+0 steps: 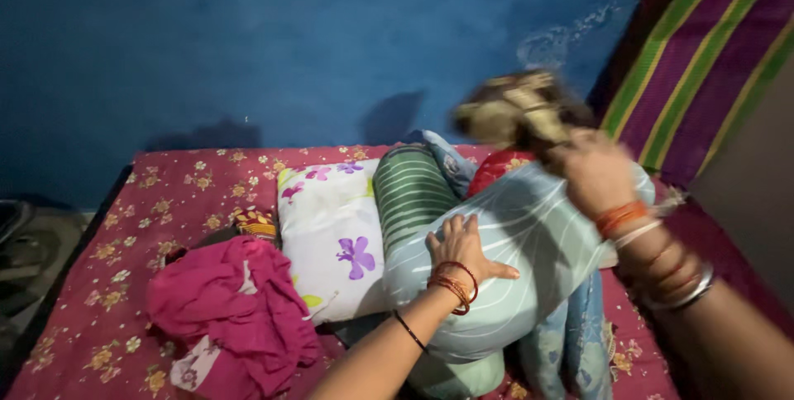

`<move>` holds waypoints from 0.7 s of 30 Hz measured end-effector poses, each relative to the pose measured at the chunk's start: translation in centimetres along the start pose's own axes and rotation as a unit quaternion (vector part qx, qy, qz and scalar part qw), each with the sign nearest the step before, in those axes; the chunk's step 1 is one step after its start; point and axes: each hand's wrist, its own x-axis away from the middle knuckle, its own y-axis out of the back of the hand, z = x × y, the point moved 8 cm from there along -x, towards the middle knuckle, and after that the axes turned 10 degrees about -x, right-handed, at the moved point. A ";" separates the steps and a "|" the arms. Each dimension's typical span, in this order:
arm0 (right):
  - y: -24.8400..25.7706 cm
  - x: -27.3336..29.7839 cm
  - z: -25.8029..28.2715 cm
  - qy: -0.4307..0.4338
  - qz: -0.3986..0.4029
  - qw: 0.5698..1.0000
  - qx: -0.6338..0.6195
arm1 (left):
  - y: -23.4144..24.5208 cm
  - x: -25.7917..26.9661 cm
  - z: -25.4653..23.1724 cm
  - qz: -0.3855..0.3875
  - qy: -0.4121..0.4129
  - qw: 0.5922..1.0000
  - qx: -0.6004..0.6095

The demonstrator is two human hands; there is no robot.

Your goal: The person wraps a cylindrical pillow with a pink patterned cloth. They smooth the pillow, position the cloth over it, and tuck the edges to cover the surface.

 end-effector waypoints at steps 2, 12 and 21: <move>-0.3 0.5 5.2 0.069 0.011 0.997 -0.039 | -1.1 -0.7 -0.9 0.044 -0.004 0.999 -0.030; -14.6 5.0 -15.7 -0.223 0.337 0.911 0.088 | -1.8 -0.7 -0.4 0.060 0.008 0.997 -0.040; -5.9 -0.1 -5.0 -0.007 0.019 1.000 0.016 | -1.4 -2.5 -2.1 0.148 0.064 0.983 -0.087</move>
